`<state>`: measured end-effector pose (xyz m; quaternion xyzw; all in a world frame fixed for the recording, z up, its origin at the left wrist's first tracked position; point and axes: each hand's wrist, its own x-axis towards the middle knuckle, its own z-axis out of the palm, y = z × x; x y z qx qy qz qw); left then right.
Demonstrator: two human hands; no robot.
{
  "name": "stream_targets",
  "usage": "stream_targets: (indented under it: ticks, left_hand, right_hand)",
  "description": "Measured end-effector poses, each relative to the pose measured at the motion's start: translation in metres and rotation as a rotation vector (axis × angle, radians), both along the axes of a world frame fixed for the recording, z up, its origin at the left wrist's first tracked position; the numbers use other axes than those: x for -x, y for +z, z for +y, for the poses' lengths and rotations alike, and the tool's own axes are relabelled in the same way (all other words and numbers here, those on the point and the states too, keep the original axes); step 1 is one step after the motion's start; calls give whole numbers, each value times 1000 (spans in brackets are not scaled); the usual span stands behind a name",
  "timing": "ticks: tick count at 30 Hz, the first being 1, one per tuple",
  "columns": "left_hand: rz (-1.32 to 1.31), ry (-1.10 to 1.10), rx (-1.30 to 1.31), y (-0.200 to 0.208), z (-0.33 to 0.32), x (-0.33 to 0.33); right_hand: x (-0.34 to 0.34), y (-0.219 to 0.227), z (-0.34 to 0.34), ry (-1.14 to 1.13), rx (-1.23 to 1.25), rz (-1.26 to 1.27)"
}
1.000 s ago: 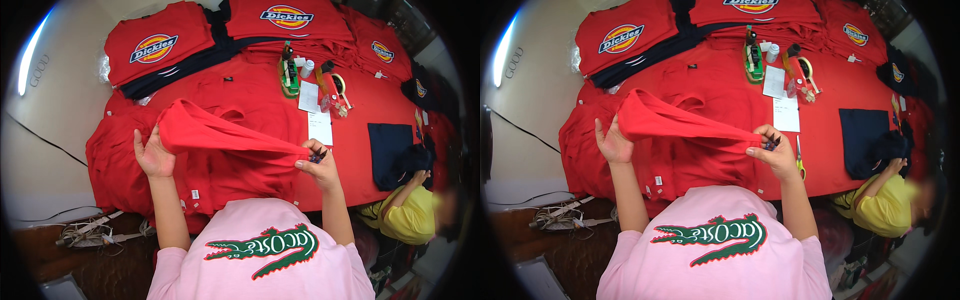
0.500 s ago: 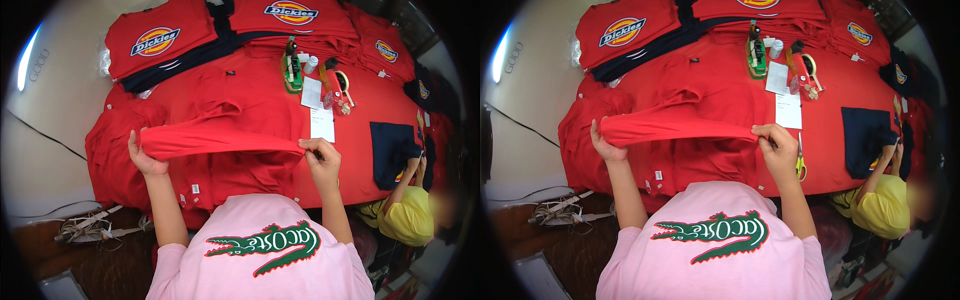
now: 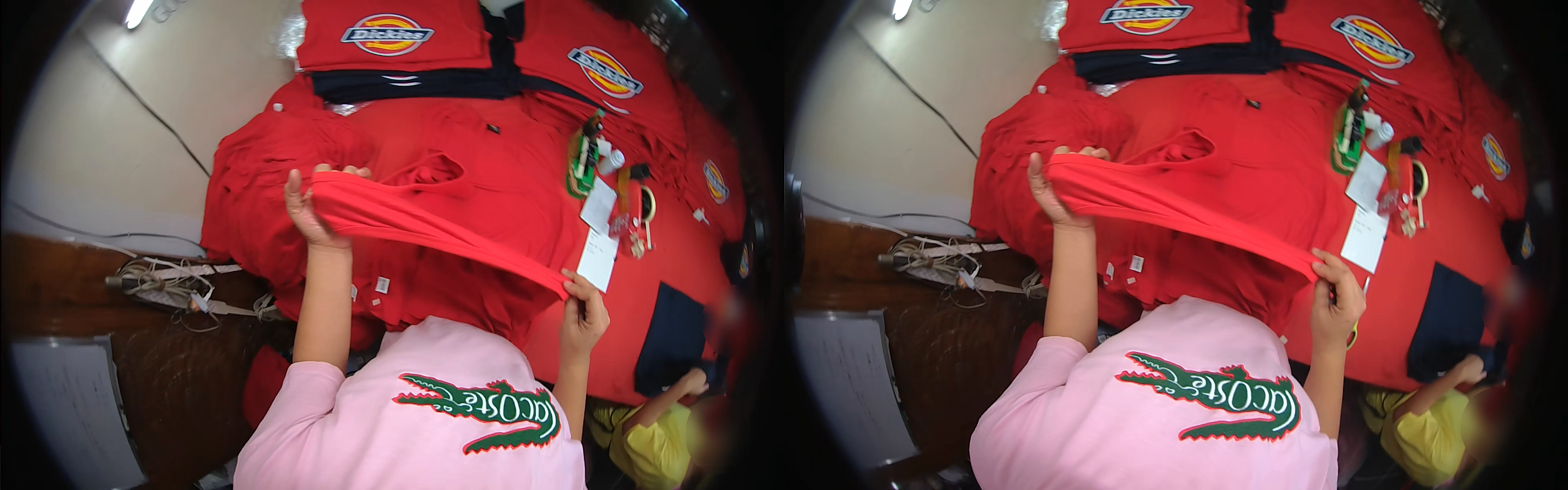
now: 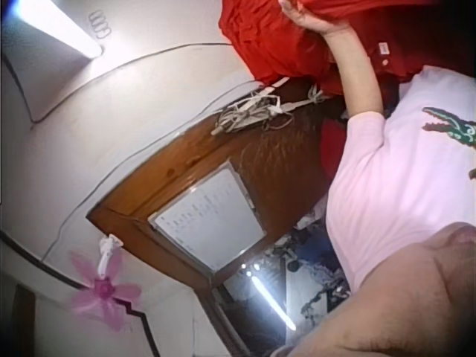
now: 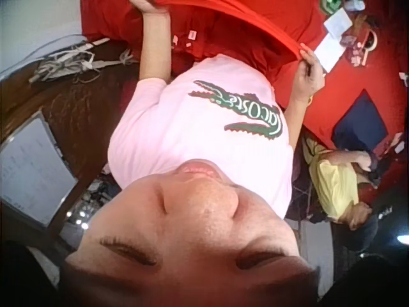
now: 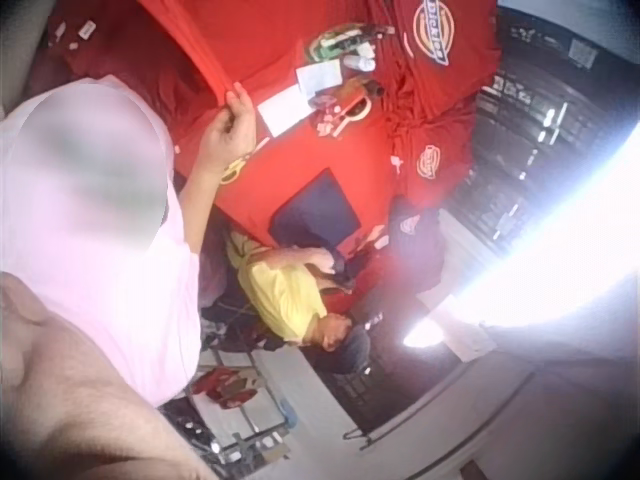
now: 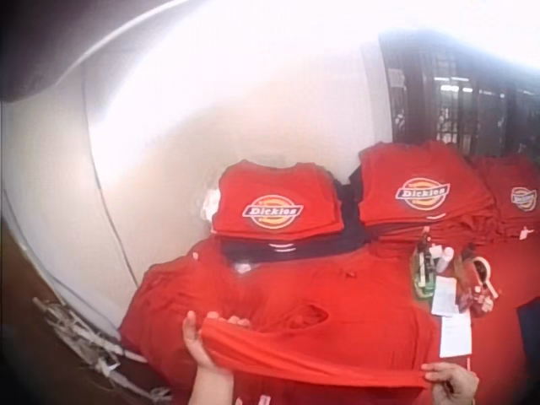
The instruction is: The person picks up red t-shirts from a stack, removes loose threads around the necklines and seams using a thread clipper, and folds the shirts on a work table.
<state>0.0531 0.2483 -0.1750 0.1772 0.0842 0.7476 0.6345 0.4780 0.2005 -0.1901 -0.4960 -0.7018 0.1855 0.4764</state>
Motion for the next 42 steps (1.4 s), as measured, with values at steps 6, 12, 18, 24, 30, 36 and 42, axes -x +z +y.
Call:
stream_targets:
  ticks: [6, 12, 18, 24, 30, 36, 42]
  left_hand:
    - [-28, 23, -10, -4, -7, 8]
    - [-45, 2, -237, 66, -41, 24]
    - [-477, -338, -1426, 142, -148, 105]
    - [-43, 245, -1911, 264, -143, 37]
    - [797, 400, -584, 185, 42, -42]
    - [1234, -399, -382, 98, 49, -146]
    - [13, -1291, -574, 139, -94, -145]
  right_hand:
    - [-9, -21, -4, 53, 131, 150]
    - [5, 25, -15, 346, 609, 409]
    - [57, 68, -41, 972, 694, 130]
    - [66, 68, -55, 1017, 763, 215]
    - [44, 30, -68, 209, 669, 793]
    - [-21, -86, -29, -357, 678, 819]
    - [-26, -155, -74, -460, 952, 814]
